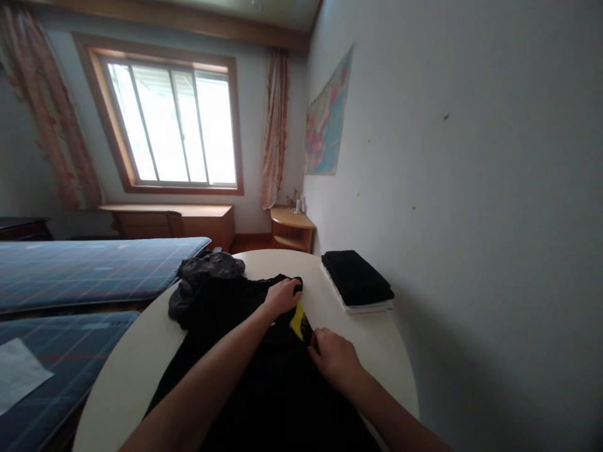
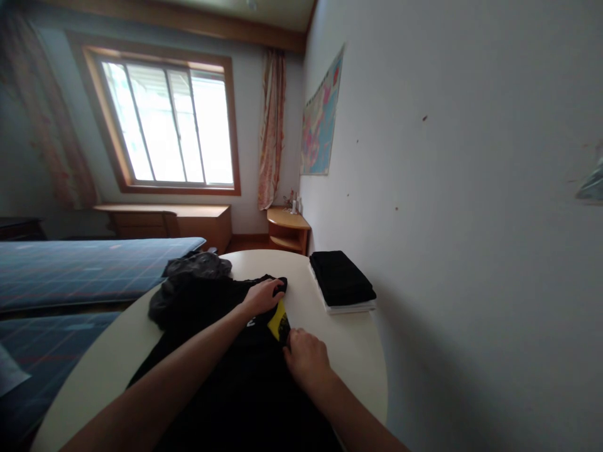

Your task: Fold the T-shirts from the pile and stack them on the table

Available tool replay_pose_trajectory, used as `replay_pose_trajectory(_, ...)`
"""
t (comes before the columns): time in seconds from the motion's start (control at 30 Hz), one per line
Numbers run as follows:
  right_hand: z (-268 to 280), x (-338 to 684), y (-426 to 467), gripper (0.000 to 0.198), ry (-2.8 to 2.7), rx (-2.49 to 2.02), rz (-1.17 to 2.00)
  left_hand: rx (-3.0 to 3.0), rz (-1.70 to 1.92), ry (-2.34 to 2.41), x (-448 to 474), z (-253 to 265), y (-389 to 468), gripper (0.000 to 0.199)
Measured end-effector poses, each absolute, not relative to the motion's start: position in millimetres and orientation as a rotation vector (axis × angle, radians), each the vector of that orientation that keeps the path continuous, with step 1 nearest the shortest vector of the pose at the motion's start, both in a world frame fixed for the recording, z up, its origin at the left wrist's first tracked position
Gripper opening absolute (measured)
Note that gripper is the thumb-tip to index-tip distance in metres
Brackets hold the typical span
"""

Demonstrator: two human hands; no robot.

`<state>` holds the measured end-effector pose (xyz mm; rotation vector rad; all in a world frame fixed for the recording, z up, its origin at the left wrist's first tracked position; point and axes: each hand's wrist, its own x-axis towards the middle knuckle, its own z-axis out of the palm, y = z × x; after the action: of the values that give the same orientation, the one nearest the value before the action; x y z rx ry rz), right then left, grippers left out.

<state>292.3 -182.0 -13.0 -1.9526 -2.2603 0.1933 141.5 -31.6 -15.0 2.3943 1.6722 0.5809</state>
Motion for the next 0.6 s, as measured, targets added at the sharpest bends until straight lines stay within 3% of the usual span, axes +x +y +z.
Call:
replay_pose_trajectory(0.27,-18,296,-179,0.021,-2.115,-1.934,0.338,2.354,0.476,1.768,158,-21,-34,0.04)
replay_pose_trajectory(0.6,-36,311,-175,0.027,-1.819,-1.464,0.679,2.207,0.607,1.759,158,-29,-16,0.025)
